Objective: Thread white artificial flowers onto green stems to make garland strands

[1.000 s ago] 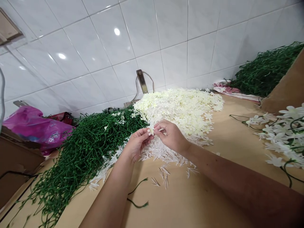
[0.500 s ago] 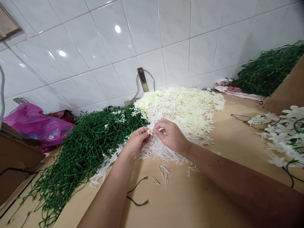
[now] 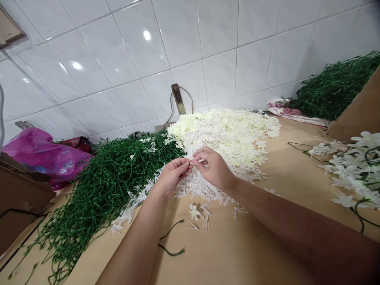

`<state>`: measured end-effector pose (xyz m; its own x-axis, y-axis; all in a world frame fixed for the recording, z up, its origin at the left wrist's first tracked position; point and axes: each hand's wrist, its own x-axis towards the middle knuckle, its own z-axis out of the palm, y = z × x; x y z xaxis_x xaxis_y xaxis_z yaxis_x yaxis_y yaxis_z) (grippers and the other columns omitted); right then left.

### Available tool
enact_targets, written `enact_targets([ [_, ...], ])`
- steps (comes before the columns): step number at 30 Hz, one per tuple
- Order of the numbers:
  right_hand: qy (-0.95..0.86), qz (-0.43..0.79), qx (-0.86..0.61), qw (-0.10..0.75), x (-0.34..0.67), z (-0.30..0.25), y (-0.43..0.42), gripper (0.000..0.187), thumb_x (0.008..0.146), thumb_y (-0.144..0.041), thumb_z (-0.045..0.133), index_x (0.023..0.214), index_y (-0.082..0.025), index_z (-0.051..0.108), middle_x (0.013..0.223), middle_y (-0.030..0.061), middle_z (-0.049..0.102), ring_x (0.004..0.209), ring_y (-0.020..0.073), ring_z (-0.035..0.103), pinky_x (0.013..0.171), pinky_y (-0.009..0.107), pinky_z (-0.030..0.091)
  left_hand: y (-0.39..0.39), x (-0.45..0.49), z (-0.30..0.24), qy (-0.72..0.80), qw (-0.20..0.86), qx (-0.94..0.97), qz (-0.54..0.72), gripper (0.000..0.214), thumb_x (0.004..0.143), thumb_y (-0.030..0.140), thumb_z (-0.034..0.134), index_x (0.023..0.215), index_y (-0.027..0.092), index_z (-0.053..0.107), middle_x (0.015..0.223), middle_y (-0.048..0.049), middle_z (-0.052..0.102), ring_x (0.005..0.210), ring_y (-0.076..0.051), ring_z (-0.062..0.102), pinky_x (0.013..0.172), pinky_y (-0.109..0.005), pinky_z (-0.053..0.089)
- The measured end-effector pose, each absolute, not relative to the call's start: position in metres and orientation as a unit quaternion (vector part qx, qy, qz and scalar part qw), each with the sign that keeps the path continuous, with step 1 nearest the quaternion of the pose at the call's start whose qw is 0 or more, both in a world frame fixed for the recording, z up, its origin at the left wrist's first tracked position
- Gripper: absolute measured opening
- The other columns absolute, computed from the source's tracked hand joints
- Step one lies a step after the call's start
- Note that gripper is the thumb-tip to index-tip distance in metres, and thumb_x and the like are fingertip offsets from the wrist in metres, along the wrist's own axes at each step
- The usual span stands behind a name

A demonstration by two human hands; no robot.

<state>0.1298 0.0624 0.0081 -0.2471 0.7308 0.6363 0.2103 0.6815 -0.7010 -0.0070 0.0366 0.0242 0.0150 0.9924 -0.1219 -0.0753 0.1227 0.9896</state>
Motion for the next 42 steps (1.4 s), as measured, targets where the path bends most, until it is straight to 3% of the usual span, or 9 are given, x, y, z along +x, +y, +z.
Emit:
enact_targets([
  [5, -0.753, 0.246, -0.324, 0.518, 0.133, 0.006, 0.068, 0.005, 0.07, -0.013, 0.052, 0.067, -0.015, 0.056, 0.078, 0.0056, 0.056, 0.074, 0.0136, 0.053, 0.059, 0.024, 0.046, 0.034, -0.017, 0.037, 0.585, 0.439, 0.55, 0.404, 0.017, 0.063, 0.028, 0.06, 0.071, 0.013, 0.056, 0.064, 0.0009, 0.054, 0.057, -0.007, 0.047, 0.055, -0.019, 0.034],
  [12, -0.755, 0.266, -0.313, 0.51, 0.134, 0.008, 0.067, 0.007, 0.071, -0.016, 0.053, 0.065, -0.014, 0.056, 0.073, 0.0051, 0.058, 0.07, 0.0125, 0.053, 0.057, 0.024, 0.046, 0.013, -0.025, 0.061, 0.567, 0.351, 0.743, -0.044, 0.017, 0.06, 0.029, 0.058, 0.072, 0.019, 0.063, 0.067, 0.0, 0.06, 0.059, -0.012, 0.048, 0.053, -0.022, 0.033],
  [18, -0.776, 0.279, -0.279, 0.491, 0.13, 0.012, 0.06, 0.006, 0.07, -0.015, 0.053, 0.066, -0.014, 0.056, 0.073, 0.0043, 0.057, 0.069, 0.0117, 0.052, 0.059, 0.024, 0.046, 0.007, -0.003, 0.052, 0.556, 0.295, 0.755, -0.183, 0.018, 0.053, 0.024, 0.06, 0.07, 0.019, 0.06, 0.062, 0.0018, 0.056, 0.054, -0.011, 0.044, 0.048, -0.021, 0.03],
  [21, -0.773, 0.316, -0.262, 0.484, 0.127, 0.015, 0.054, 0.006, 0.07, -0.016, 0.053, 0.065, -0.014, 0.056, 0.072, 0.0038, 0.057, 0.068, 0.0107, 0.052, 0.057, 0.023, 0.046, 0.011, -0.008, 0.05, 0.558, 0.276, 0.767, -0.156, 0.017, 0.058, 0.018, 0.052, 0.072, 0.019, 0.061, 0.063, 0.0013, 0.057, 0.055, -0.011, 0.043, 0.05, -0.022, 0.03],
  [25, -0.753, 0.384, -0.27, 0.462, 0.123, 0.017, 0.048, 0.005, 0.069, -0.017, 0.055, 0.066, -0.013, 0.056, 0.073, 0.0035, 0.057, 0.063, 0.0092, 0.052, 0.054, 0.022, 0.046, 0.017, -0.025, 0.055, 0.583, 0.291, 0.758, -0.019, 0.01, 0.062, 0.021, 0.05, 0.067, 0.016, 0.058, 0.059, 0.0001, 0.054, 0.052, -0.011, 0.043, 0.049, -0.023, 0.031],
  [31, -0.739, 0.394, -0.266, 0.477, 0.118, 0.009, 0.05, 0.003, 0.068, -0.018, 0.056, 0.067, -0.015, 0.057, 0.084, 0.0063, 0.056, 0.076, 0.0133, 0.054, 0.059, 0.026, 0.049, 0.022, -0.033, 0.057, 0.591, 0.411, 0.661, 0.214, 0.011, 0.065, 0.027, 0.057, 0.068, 0.017, 0.053, 0.057, -0.0007, 0.055, 0.051, -0.011, 0.049, 0.051, -0.024, 0.037],
  [42, -0.759, 0.279, -0.288, 0.514, 0.122, -0.002, 0.057, 0.004, 0.07, -0.015, 0.052, 0.066, -0.015, 0.053, 0.082, 0.007, 0.054, 0.076, 0.0141, 0.052, 0.063, 0.026, 0.047, 0.025, -0.031, 0.058, 0.612, 0.456, 0.584, 0.275, 0.015, 0.065, 0.028, 0.06, 0.065, 0.014, 0.053, 0.057, 0.0, 0.057, 0.051, -0.007, 0.049, 0.051, -0.021, 0.035],
])
